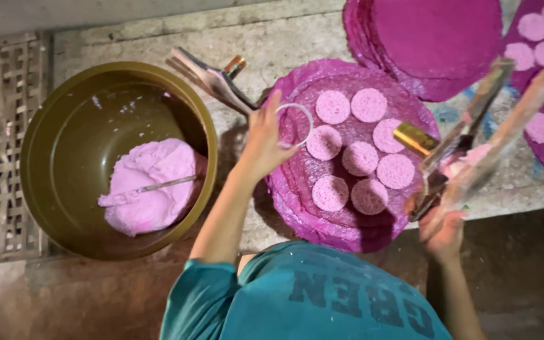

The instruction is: The person scoops pink dough from a bowl, presses it into a handheld mold, and releases shaped pieces onto a tray. The person repeats this process to produce multiple round and rose-shaped items.

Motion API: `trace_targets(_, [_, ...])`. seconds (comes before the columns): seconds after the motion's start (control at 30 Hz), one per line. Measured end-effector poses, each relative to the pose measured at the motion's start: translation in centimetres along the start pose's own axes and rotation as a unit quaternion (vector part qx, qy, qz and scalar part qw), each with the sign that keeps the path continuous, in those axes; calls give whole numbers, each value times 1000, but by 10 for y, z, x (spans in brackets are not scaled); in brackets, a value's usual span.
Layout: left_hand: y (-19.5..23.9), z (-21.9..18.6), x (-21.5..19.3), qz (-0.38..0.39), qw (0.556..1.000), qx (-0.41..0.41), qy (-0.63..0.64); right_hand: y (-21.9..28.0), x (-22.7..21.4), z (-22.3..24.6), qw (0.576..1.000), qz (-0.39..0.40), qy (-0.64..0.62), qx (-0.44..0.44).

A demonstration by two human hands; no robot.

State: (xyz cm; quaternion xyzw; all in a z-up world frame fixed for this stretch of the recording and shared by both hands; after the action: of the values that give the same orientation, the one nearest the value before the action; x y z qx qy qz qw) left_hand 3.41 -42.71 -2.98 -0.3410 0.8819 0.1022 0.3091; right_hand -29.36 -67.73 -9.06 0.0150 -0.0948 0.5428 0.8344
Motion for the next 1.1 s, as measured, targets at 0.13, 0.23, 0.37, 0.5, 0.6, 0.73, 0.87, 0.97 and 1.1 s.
trace_targets(0.13, [67, -4, -23, 68, 997, 21, -6, -22, 15, 20, 986, 22, 165, -13])
trace_targets(0.23, [130, 14, -28, 119, 992, -30, -35, -82, 33, 11, 977, 39, 203, 55])
trace_targets(0.37, [200, 62, 6, 172, 952, -253, 5, -210, 46, 29, 947, 23, 322, -10])
trace_targets(0.5, [230, 83, 25, 8, 966, -252, -55, -309, -15, 17, 789, -59, 583, 184])
trace_targets(0.6, [245, 107, 42, -58, 950, -288, -107, -338, -40, 13, 680, -80, 726, 69])
trace_targets(0.73, [244, 94, 49, -113, 946, -265, -144, -344, -79, -23, 696, -87, 709, 73])
trace_targets(0.87, [213, 57, 39, -174, 967, -178, -53, -305, -83, -31, 795, -62, 604, -12])
trace_targets(0.97, [170, 19, 35, -226, 973, -33, -26, -239, -61, -17, 796, 0, 594, -112])
trace_targets(1.1, [94, 19, 51, -146, 989, -18, -30, -172, -64, -15, 760, 0, 649, -36])
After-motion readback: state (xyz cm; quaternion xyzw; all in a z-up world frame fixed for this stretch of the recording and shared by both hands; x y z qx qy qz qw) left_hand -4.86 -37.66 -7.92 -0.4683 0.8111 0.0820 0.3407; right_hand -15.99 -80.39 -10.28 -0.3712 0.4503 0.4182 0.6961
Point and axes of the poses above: each hand's wrist, its own y-axis away from the middle knuckle, its own x-axis out of the palm, z = x × y, the point moved 9 cm from there along -y, towards the middle knuckle, and after that the axes turned 9 degrees about z, right-handed, at the moved point
